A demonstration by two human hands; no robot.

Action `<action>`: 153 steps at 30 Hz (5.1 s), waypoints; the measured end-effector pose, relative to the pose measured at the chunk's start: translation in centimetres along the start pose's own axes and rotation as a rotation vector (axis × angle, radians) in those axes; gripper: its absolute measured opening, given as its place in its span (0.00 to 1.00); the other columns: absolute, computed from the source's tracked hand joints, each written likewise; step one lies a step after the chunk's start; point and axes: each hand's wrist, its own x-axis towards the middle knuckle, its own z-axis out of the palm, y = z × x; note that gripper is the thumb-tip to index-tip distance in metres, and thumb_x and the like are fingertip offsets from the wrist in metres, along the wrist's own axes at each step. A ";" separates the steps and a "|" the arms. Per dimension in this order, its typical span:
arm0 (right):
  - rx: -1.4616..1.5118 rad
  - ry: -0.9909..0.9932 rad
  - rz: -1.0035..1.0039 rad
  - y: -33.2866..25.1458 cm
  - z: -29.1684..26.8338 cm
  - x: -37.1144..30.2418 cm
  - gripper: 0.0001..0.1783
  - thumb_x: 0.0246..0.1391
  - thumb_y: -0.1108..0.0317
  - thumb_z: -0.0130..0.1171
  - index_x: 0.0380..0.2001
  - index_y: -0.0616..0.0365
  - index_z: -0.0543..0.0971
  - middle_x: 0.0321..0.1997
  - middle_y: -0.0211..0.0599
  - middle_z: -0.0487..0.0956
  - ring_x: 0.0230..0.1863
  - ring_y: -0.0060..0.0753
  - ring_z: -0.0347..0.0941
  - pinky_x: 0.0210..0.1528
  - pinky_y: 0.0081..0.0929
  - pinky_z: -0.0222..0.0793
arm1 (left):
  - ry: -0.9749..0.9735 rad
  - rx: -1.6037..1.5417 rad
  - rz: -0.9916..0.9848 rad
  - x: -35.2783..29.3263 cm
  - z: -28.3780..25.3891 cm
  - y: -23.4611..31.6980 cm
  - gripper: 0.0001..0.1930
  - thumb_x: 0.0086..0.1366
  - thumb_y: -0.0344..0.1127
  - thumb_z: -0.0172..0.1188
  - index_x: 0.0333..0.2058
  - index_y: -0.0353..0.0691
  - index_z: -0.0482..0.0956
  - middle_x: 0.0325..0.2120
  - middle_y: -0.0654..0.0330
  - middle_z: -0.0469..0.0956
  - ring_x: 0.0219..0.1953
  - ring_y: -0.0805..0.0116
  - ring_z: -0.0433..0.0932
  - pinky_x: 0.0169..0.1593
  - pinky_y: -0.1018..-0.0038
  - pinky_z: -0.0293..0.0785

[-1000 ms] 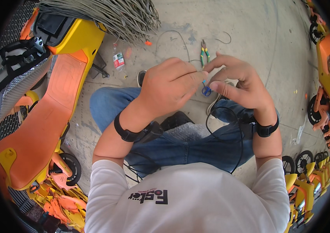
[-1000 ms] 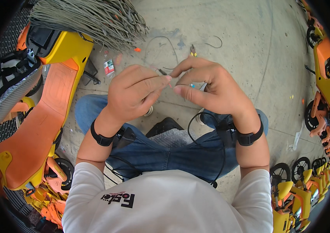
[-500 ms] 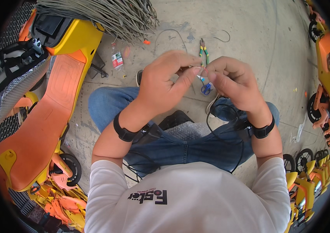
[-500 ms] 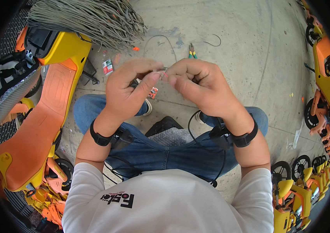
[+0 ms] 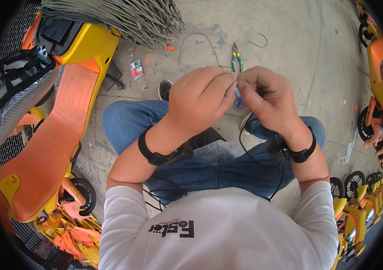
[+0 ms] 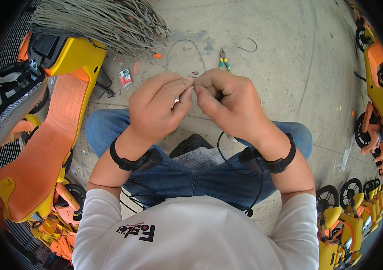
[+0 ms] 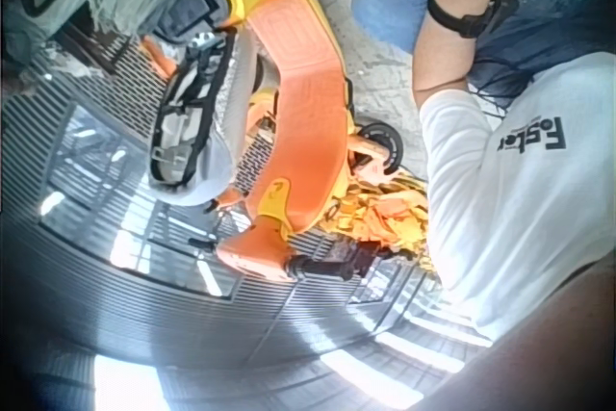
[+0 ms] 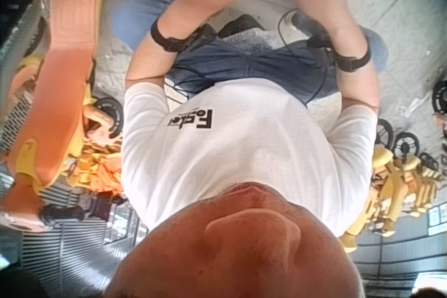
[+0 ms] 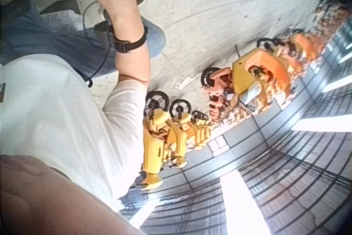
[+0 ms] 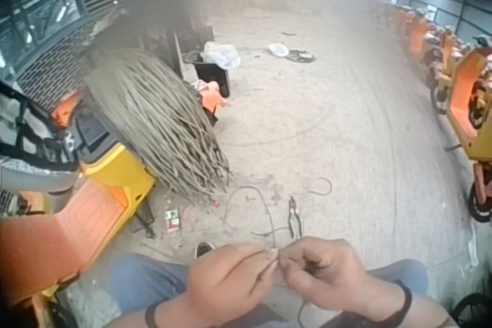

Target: The person strips the insulation from a wire and twists the exposed copper ends together while sitting on the floor surrounded by electric scooters.

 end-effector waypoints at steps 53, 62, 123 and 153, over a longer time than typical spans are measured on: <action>0.154 -0.069 -0.009 -0.7 0.2 -0.8 0.03 0.52 0.76 0.56 0.30 0.63 0.77 0.18 0.23 0.70 0.20 0.13 0.60 0.23 0.17 0.59 | -0.071 -0.500 -0.704 -0.2 -1.2 -1.2 0.05 0.52 0.23 0.64 0.27 0.36 0.77 0.22 0.61 0.76 0.22 0.72 0.73 0.27 0.78 0.70; 0.067 -0.044 0.005 -0.5 -0.1 -0.3 0.04 0.55 0.73 0.56 0.33 0.62 0.78 0.19 0.23 0.71 0.20 0.12 0.60 0.23 0.17 0.59 | -0.137 -0.383 -0.230 0.7 -1.7 -0.5 0.09 0.59 0.27 0.62 0.39 0.35 0.81 0.30 0.60 0.79 0.27 0.76 0.76 0.30 0.81 0.71; 0.007 0.031 -0.030 -0.3 0.8 -0.6 0.01 0.54 0.77 0.57 0.31 0.62 0.76 0.14 0.19 0.64 0.17 0.09 0.53 0.20 0.15 0.52 | 0.034 -0.220 -0.288 0.3 -0.5 0.3 0.08 0.42 0.22 0.62 0.23 0.39 0.74 0.22 0.60 0.74 0.23 0.63 0.72 0.24 0.72 0.69; -0.189 0.076 -0.170 0.1 0.7 -0.4 0.04 0.49 0.76 0.61 0.30 0.58 0.78 0.12 0.24 0.64 0.14 0.14 0.56 0.18 0.17 0.54 | -0.067 -0.243 -0.278 0.1 -0.8 0.0 0.07 0.46 0.25 0.63 0.24 0.39 0.74 0.21 0.61 0.72 0.21 0.67 0.72 0.22 0.75 0.67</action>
